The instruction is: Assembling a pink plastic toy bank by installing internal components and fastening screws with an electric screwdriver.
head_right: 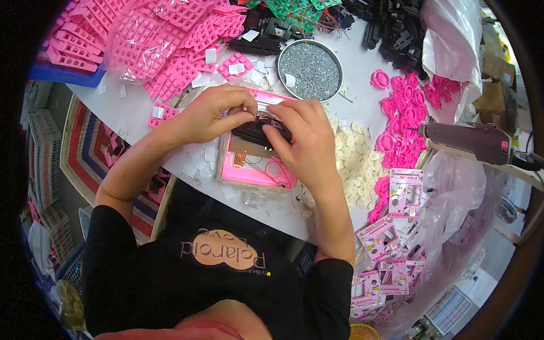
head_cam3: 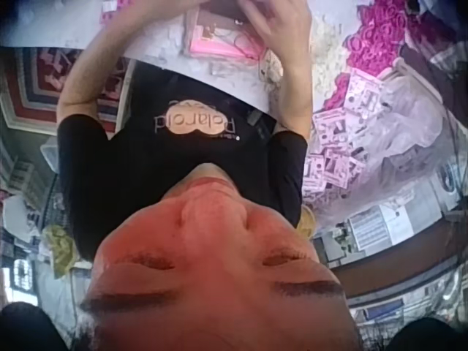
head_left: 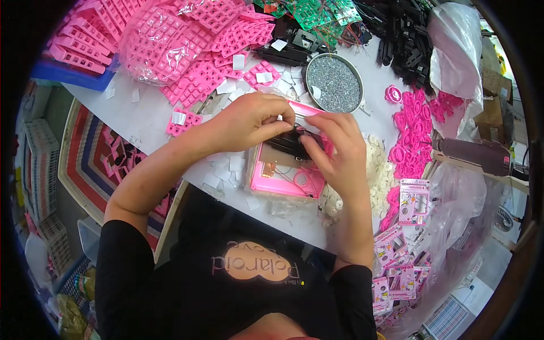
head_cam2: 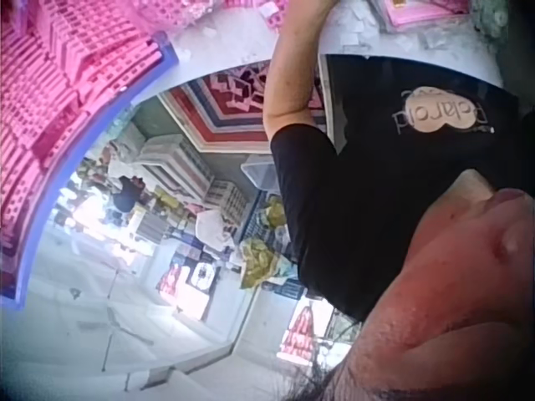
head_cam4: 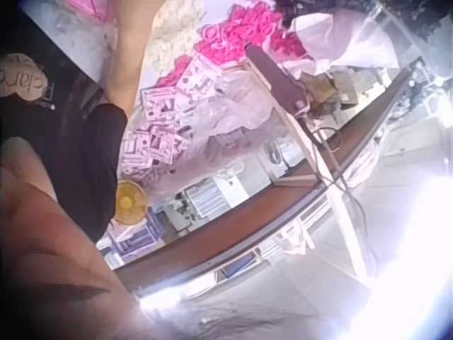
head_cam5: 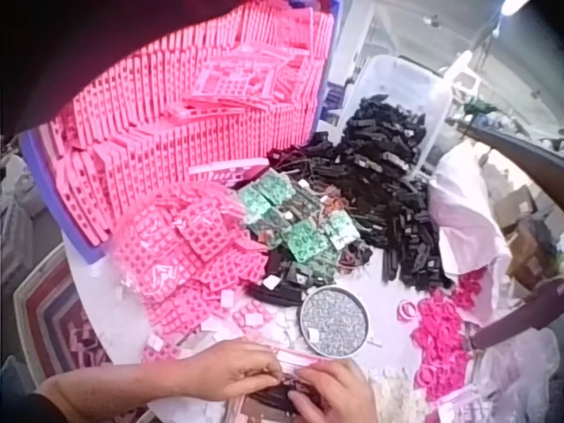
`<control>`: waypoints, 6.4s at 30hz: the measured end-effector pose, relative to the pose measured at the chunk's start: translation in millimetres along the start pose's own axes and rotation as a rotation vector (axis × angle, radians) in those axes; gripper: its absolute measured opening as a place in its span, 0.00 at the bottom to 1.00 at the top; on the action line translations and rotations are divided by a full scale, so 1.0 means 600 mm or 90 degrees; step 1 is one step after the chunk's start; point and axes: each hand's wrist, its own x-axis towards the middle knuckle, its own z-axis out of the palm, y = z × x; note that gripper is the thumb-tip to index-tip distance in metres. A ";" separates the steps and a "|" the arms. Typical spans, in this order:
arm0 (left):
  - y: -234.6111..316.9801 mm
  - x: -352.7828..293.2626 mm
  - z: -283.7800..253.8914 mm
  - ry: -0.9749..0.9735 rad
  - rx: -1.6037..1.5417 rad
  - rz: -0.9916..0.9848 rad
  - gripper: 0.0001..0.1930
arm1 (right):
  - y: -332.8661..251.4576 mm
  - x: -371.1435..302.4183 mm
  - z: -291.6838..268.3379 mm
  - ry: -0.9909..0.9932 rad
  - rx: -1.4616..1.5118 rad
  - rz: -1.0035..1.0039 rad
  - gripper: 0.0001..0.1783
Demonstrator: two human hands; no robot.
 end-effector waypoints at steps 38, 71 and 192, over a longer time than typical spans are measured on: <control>0.036 0.054 -0.035 -0.218 0.430 0.209 0.04 | -0.010 -0.050 0.015 -0.062 -0.021 0.049 0.26; 0.032 0.053 -0.034 -0.231 0.276 0.022 0.07 | -0.063 -0.023 -0.005 -0.171 -0.201 0.049 0.22; 0.004 0.064 -0.028 -0.233 -0.049 -0.227 0.13 | -0.043 0.044 -0.003 0.118 0.694 -0.064 0.15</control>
